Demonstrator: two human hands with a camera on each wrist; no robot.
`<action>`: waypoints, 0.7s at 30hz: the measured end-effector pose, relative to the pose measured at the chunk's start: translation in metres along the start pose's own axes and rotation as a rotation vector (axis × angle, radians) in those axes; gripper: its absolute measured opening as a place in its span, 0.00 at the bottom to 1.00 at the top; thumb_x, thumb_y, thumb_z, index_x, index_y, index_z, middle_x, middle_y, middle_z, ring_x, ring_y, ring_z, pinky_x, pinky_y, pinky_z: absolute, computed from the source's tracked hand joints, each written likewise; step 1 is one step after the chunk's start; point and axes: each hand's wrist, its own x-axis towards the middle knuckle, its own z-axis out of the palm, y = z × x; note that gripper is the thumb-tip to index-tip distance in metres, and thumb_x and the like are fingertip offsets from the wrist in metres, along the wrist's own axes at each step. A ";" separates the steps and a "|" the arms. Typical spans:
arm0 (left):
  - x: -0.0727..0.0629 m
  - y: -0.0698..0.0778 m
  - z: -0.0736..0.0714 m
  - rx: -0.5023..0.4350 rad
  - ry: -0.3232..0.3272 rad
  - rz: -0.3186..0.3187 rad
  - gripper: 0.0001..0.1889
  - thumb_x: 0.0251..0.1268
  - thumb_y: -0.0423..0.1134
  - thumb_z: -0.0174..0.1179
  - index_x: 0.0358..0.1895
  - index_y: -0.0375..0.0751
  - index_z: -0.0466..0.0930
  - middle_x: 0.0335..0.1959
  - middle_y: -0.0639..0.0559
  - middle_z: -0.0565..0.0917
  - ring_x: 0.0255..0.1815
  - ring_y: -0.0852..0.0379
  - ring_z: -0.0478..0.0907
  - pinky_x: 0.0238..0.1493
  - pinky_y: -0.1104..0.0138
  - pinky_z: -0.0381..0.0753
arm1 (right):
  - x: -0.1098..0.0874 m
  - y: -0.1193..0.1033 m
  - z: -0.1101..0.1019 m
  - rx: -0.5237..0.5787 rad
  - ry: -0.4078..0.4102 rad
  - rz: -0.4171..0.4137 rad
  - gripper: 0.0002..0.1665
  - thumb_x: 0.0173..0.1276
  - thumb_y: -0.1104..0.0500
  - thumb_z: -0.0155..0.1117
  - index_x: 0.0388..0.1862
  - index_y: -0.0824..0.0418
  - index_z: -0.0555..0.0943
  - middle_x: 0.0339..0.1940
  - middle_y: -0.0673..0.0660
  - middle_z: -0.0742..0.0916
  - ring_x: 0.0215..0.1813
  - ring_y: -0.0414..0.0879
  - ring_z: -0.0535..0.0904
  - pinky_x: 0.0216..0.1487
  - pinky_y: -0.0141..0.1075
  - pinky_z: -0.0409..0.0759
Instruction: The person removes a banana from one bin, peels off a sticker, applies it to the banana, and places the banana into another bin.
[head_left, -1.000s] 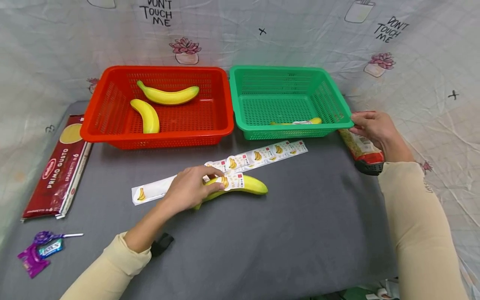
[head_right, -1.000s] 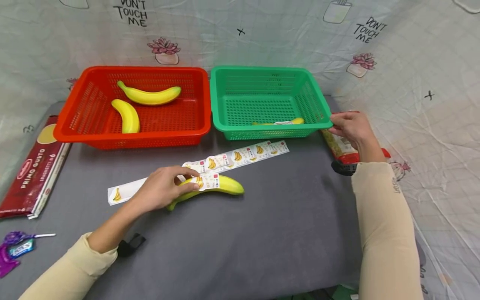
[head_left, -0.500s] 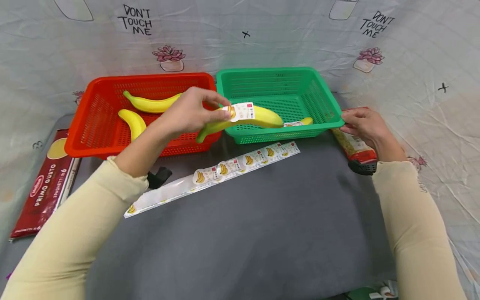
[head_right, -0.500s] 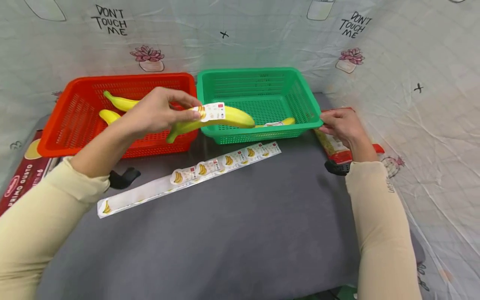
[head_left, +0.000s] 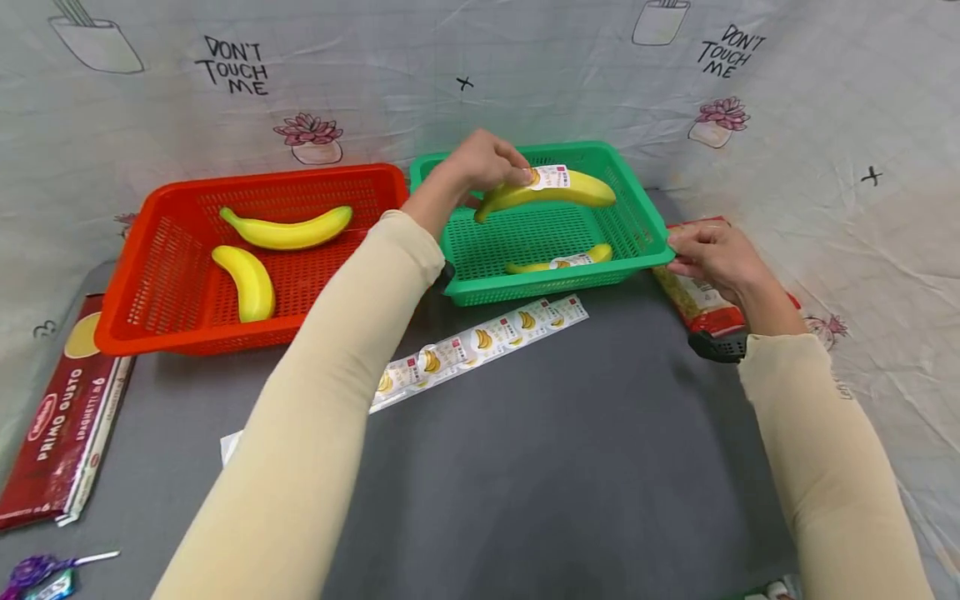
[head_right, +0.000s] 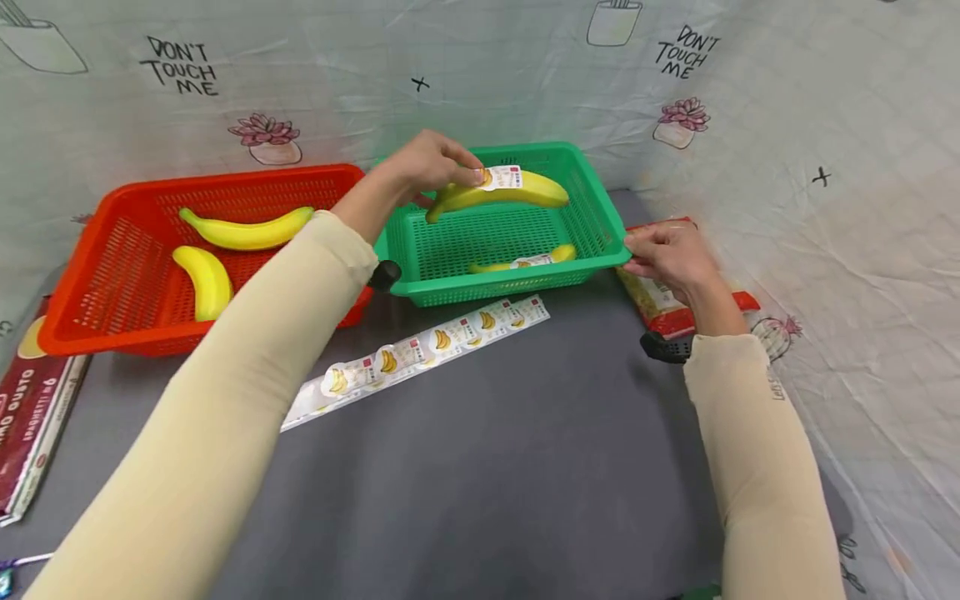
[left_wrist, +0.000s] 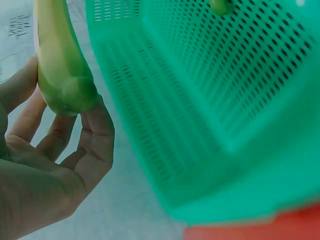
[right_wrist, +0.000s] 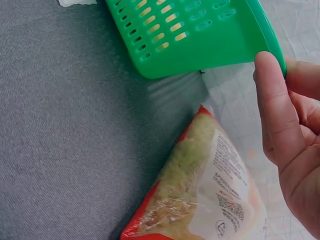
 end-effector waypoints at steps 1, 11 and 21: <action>0.009 0.001 0.004 0.009 0.001 -0.008 0.19 0.73 0.46 0.61 0.65 0.57 0.81 0.68 0.57 0.76 0.57 0.58 0.75 0.62 0.56 0.78 | 0.000 0.000 -0.001 -0.025 0.005 -0.003 0.10 0.76 0.57 0.61 0.39 0.48 0.89 0.32 0.43 0.87 0.32 0.34 0.86 0.37 0.25 0.85; 0.079 -0.021 0.022 -0.044 0.043 -0.121 0.19 0.72 0.50 0.62 0.65 0.62 0.81 0.66 0.57 0.78 0.56 0.57 0.75 0.59 0.57 0.76 | 0.000 0.003 -0.004 -0.110 0.026 0.001 0.09 0.77 0.56 0.61 0.38 0.50 0.88 0.29 0.44 0.88 0.28 0.35 0.85 0.37 0.26 0.85; 0.115 -0.049 0.043 0.120 0.043 -0.090 0.22 0.75 0.50 0.60 0.68 0.54 0.78 0.75 0.50 0.71 0.72 0.50 0.71 0.70 0.57 0.74 | -0.001 0.011 -0.011 -0.017 0.012 0.000 0.05 0.76 0.60 0.62 0.43 0.58 0.85 0.31 0.46 0.88 0.30 0.36 0.86 0.39 0.28 0.86</action>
